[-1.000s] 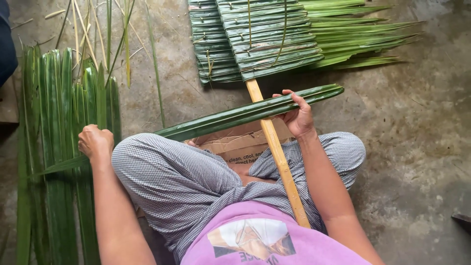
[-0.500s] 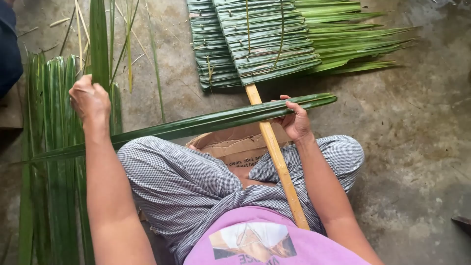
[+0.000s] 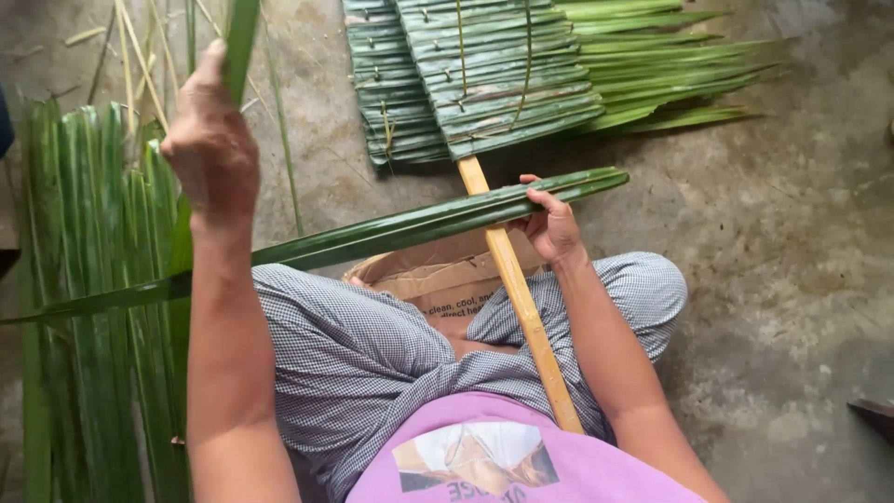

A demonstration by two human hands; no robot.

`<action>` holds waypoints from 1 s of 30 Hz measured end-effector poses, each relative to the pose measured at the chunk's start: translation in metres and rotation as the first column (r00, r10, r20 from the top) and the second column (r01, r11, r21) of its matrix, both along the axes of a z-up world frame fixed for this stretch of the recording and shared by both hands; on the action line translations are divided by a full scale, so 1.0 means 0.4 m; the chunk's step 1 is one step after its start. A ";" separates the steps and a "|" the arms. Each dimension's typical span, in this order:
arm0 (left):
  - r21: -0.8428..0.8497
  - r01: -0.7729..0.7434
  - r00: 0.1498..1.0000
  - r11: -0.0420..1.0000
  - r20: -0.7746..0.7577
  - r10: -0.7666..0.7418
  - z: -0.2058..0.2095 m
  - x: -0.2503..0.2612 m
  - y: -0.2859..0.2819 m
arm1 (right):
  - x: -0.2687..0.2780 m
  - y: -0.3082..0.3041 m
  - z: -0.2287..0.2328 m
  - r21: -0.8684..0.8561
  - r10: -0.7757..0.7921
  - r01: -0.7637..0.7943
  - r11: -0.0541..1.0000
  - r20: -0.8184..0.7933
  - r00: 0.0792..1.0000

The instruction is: Weaving individual palm leaves over a wooden rod to create a traditional mat or thatch while sitting on the floor.

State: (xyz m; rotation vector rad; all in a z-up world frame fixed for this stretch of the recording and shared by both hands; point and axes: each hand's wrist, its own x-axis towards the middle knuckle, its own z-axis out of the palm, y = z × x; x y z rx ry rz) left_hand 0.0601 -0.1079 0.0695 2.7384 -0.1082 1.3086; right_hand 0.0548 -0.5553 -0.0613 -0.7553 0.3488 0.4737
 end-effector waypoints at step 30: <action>-0.327 0.294 0.732 0.898 -0.528 -0.432 -0.287 -0.146 -0.438 | 0.016 -0.040 -0.030 -0.051 -0.031 0.045 0.998 0.234 0.972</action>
